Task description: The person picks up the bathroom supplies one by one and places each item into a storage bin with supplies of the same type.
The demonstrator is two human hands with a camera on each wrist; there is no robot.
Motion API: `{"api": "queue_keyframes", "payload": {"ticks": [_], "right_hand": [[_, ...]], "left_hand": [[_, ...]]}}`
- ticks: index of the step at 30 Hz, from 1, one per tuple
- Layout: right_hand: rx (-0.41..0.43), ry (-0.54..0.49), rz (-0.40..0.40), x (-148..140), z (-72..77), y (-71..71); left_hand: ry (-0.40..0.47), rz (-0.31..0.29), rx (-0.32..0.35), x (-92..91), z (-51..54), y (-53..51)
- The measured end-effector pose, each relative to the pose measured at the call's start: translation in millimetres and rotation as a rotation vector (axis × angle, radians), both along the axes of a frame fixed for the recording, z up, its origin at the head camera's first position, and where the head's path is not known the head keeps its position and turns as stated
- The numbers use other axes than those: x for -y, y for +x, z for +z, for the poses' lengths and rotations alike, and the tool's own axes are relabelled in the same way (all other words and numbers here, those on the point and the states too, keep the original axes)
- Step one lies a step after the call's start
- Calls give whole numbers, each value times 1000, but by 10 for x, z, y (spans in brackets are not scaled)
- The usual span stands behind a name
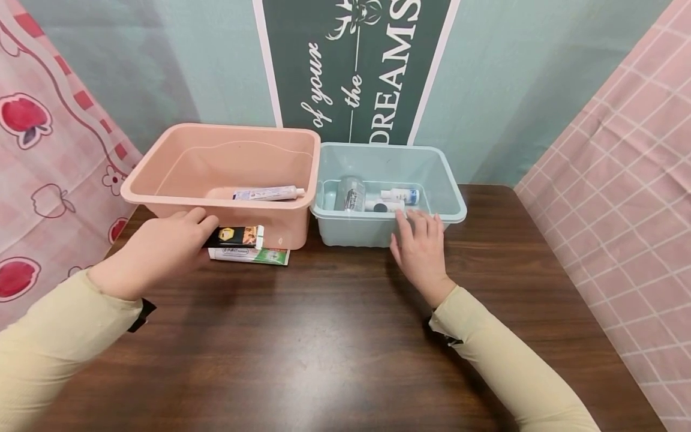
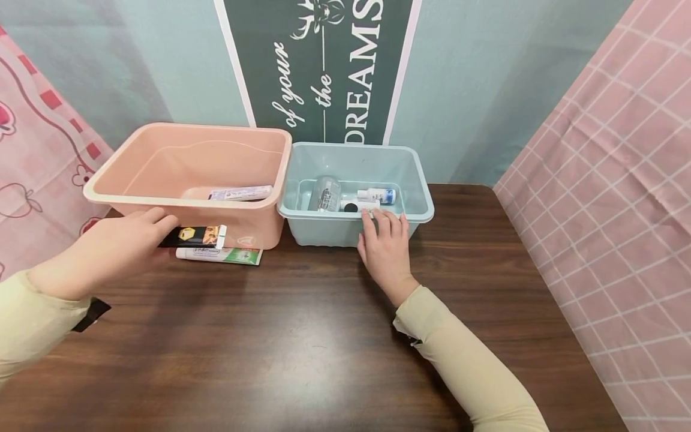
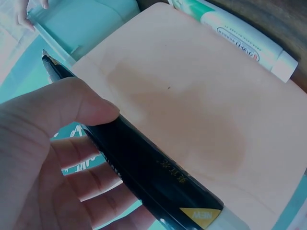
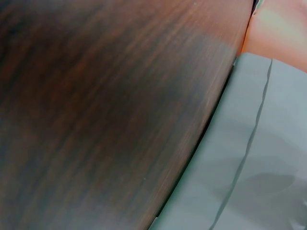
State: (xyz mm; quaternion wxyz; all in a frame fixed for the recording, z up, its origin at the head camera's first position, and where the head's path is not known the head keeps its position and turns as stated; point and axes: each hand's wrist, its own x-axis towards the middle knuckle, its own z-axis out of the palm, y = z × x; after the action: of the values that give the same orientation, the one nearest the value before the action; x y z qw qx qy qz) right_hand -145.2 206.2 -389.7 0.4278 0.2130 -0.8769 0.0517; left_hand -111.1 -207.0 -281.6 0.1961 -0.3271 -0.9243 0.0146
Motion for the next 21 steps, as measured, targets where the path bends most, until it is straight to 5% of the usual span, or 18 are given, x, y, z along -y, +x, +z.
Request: {"api": "queue_keyframes", "payload": {"ticks": [12, 21], "right_hand": [[4, 4, 0, -2, -12, 5], [-3, -3, 14, 5, 4, 3]], "left_hand": [[-22, -1, -7, -3, 146, -15], [24, -75, -85, 3, 177, -59]]}}
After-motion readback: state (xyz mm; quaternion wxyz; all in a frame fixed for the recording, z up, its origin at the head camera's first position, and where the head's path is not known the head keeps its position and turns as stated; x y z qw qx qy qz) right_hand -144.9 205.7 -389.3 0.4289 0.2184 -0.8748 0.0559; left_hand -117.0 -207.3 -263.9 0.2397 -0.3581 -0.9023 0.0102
